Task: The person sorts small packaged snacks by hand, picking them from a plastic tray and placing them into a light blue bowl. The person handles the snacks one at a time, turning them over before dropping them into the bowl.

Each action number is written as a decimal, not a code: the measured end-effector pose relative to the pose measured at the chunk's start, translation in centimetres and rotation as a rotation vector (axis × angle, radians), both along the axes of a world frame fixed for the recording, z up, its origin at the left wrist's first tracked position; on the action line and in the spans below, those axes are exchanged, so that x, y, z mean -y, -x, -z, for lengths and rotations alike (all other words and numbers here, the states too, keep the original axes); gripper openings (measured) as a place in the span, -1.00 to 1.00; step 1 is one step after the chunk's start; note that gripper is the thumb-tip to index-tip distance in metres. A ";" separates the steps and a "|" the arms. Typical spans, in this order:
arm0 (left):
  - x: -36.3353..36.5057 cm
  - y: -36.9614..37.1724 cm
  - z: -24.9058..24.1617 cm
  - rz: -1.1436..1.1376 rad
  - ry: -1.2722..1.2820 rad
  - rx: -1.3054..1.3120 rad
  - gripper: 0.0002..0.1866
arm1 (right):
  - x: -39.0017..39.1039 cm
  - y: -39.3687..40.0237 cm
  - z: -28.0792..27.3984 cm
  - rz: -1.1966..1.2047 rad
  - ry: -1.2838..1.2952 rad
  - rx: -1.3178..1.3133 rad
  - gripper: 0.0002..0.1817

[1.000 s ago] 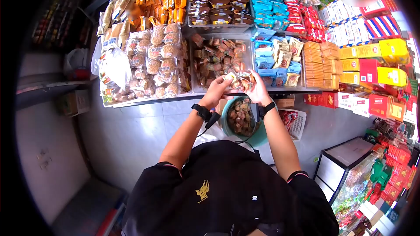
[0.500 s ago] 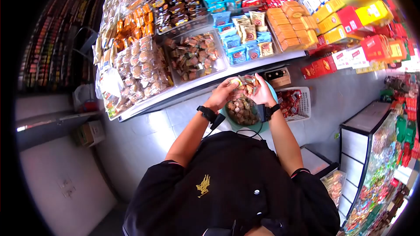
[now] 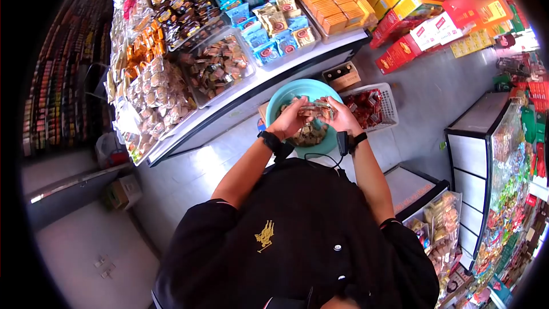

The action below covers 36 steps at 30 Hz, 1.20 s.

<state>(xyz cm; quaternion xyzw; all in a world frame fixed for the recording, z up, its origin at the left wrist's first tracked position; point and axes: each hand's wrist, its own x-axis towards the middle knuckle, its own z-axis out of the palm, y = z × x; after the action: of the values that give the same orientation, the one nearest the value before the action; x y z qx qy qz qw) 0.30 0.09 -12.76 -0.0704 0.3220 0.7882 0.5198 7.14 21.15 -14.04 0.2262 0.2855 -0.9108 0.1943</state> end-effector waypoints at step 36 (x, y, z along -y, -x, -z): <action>7.7 -1.1 23.2 0.144 0.323 -0.111 -0.65 | 7.1 0.5 9.6 -0.057 -0.017 0.334 -0.63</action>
<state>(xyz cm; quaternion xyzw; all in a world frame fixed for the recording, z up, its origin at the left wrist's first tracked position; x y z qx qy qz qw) 1.37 -7.58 -35.93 -0.0861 0.4768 0.6897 0.5382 6.60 14.05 -23.66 0.3676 0.2632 -0.8523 0.2631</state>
